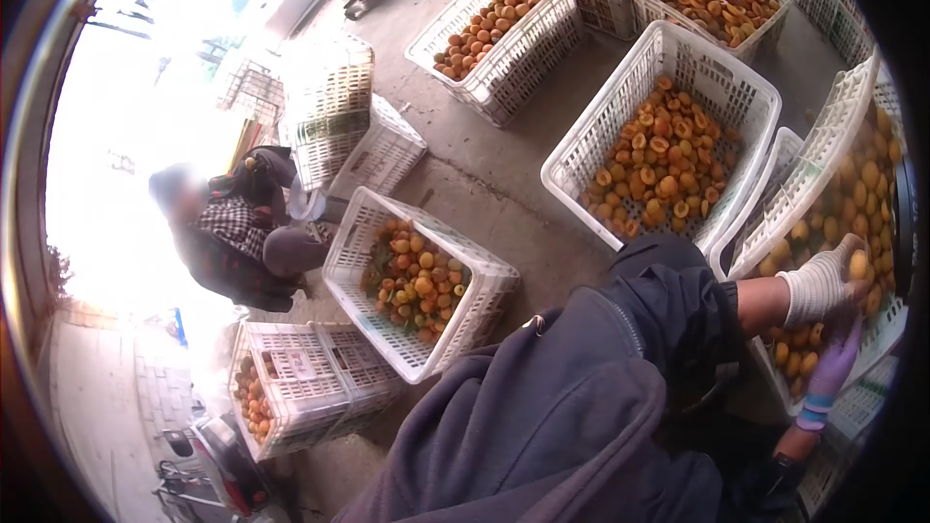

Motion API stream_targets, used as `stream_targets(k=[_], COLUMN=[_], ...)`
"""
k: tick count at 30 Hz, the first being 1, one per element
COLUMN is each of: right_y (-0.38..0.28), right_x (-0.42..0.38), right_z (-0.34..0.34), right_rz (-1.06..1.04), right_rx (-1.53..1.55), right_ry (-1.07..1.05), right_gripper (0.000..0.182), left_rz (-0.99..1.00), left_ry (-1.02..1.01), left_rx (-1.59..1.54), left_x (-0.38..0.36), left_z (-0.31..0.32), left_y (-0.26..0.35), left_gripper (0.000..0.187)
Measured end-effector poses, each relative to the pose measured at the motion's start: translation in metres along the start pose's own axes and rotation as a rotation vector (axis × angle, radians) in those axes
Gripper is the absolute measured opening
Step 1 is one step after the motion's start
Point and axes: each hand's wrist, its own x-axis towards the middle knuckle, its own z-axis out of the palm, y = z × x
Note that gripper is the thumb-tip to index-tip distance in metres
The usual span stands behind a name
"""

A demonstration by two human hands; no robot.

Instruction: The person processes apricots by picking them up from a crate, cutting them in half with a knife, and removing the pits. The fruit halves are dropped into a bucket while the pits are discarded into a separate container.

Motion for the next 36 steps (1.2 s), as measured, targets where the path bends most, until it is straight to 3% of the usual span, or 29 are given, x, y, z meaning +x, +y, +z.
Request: stream_targets(k=[5, 9, 11, 12, 13, 15, 18, 19, 20, 22, 23, 24, 25, 27, 29, 31, 32, 33, 36], right_y=[-0.013, -0.042, -0.048, -0.050, -0.050, -0.032, -0.038, -0.049, -0.055, -0.047, -0.045, -0.048, -0.052, -0.058, -0.068, -0.073, -0.070, -0.066, -0.047], right_x=[-0.003, -0.005, -0.009, -0.010, -0.010, -0.010, -0.015, -0.019, -0.021, -0.019, -0.017, -0.014, -0.008, -0.004, -0.007, -0.006, -0.005, -0.004, 0.000], right_z=[0.000, 0.015, 0.024, 0.025, 0.027, 0.022, 0.022, 0.023, 0.022, 0.011, 0.005, 0.002, 0.000, -0.002, 0.003, 0.004, 0.004, 0.005, 0.002], right_rz=[-0.111, -0.152, -0.199, -0.223, -0.248, -0.220, -0.364, -0.259, -0.154, -0.113, -0.071, -0.070, -0.104, -0.134, -0.135, -0.111, -0.035, 0.043, 0.013], right_rx=[-0.348, -0.372, -0.399, -0.444, -0.489, -0.578, -0.660, -0.655, -0.647, -0.563, -0.479, -0.483, -0.323, -0.162, 0.099, 0.067, 0.173, 0.278, 0.333], right_ry=[0.035, 0.008, 0.055, 0.066, 0.076, 0.087, 0.100, 0.007, -0.087, -0.047, -0.012, -0.014, 0.015, 0.050, 0.138, 0.129, 0.150, 0.170, 0.152], right_gripper=[0.049, 0.052, 0.051, 0.050, 0.049, 0.048, 0.049, 0.049, 0.049, 0.048, 0.047, 0.047, 0.046, 0.044, 0.043, 0.044, 0.046, 0.047, 0.052], left_rz=[-0.043, -0.027, 0.053, -0.195, -0.267, -0.233, -0.003, 0.087, 0.116, 0.127, 0.116, 0.150, 0.062, 0.261, 0.211, 0.188, 0.253, 0.195, 0.118], left_ry=[0.001, 0.160, 0.028, -0.127, -0.179, -0.130, -0.051, -0.027, 0.076, 0.401, 0.472, 0.391, 0.292, 0.440, 0.270, 0.137, 0.136, 0.087, 0.024], left_rx=[0.038, -0.182, -0.734, -0.601, -0.615, -0.794, -1.057, -1.062, -0.943, -0.314, -0.143, -0.153, -0.199, 0.318, 0.173, 0.154, 0.219, 0.362, 0.420], left_x=[0.006, 0.026, 0.034, 0.017, 0.010, 0.031, 0.082, 0.091, 0.085, 0.041, 0.027, 0.039, 0.020, 0.018, 0.005, -0.006, -0.007, -0.007, -0.011], left_z=[0.009, 0.030, 0.033, 0.010, -0.003, -0.004, -0.009, -0.016, -0.015, -0.022, -0.022, -0.019, -0.015, 0.001, 0.009, 0.011, 0.014, 0.013, 0.014], left_y=[-0.017, -0.072, -0.083, -0.034, -0.019, -0.049, -0.119, -0.138, -0.115, -0.032, -0.008, -0.029, -0.002, -0.026, -0.017, -0.008, -0.014, -0.014, -0.003], left_gripper=[0.052, 0.068, 0.072, 0.067, 0.064, 0.059, 0.053, 0.052, 0.049, 0.045, 0.042, 0.059, 0.045, 0.040, 0.045, 0.049, 0.049, 0.050, 0.051])
